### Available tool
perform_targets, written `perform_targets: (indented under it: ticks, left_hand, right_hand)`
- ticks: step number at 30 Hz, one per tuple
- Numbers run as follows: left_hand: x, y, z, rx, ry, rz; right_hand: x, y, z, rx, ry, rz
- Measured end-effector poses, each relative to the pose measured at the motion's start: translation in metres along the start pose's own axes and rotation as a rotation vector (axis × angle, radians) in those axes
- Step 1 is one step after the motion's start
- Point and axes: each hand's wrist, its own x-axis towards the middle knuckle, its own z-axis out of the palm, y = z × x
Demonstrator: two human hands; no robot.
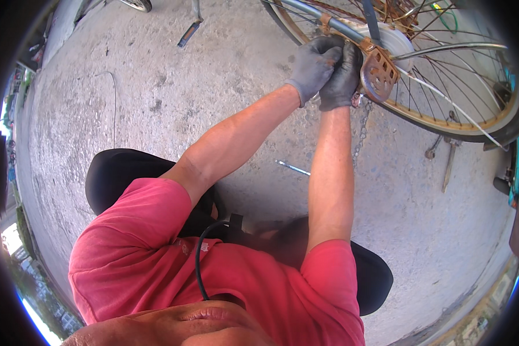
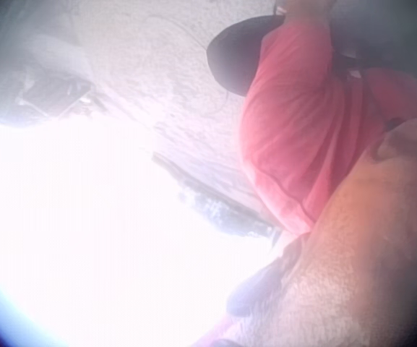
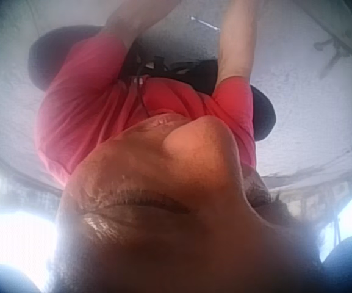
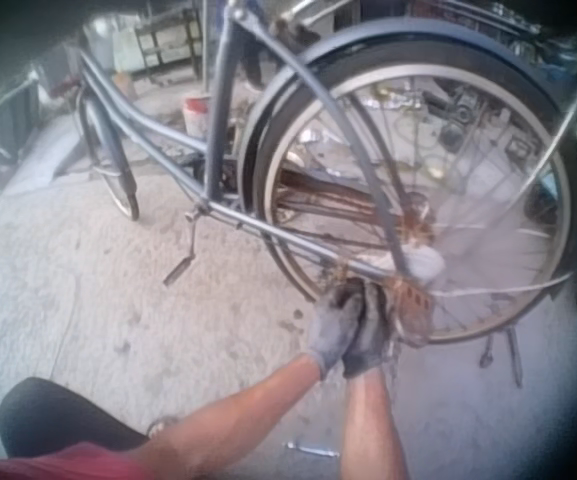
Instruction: The person squats and uses a wrench to tighten bolts on the rear wheel hub of a bicycle. They then stand up, briefly adjust the handlebars, and walk away from the bike.
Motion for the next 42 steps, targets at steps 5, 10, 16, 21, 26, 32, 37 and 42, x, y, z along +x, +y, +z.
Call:
perform_targets:
  ticks: [5, 10, 16, 21, 26, 32, 37, 42]
  left_hand:
    - [0.002, -0.002, 0.0, -0.059, -0.029, 0.025]
    - [-0.004, -0.006, -0.001, -0.235, -0.01, -0.02]
    - [-0.001, -0.004, -0.004, -0.207, -0.033, -0.077]
    - [-0.005, 0.008, -0.004, -0.375, 0.022, -0.187]
    - [-0.005, 0.002, -0.004, -0.351, 0.03, -0.157]
    - [-0.003, -0.001, -0.006, -0.35, 0.017, -0.185]
    - [-0.001, -0.005, -0.004, -0.403, 0.031, -0.184]
    - [0.0, -0.006, -0.006, -0.38, 0.016, -0.172]
  right_hand:
    - [-0.003, -0.007, 0.003, 0.09, -0.049, 0.108]
    - [-0.001, -0.005, 0.0, 0.159, 0.046, 0.133]
    - [-0.002, -0.003, 0.005, 0.043, 0.017, 0.068]
    - [-0.004, -0.004, -0.001, 0.054, 0.002, 0.128]
    - [-0.005, -0.003, 0.011, -0.032, 0.049, 0.019]
    - [-0.006, -0.005, 0.008, 0.04, 0.06, 0.094]
    - [-0.006, -0.002, 0.011, -0.005, 0.043, 0.011]
    - [-0.006, -0.004, 0.008, -0.027, 0.022, 0.034]
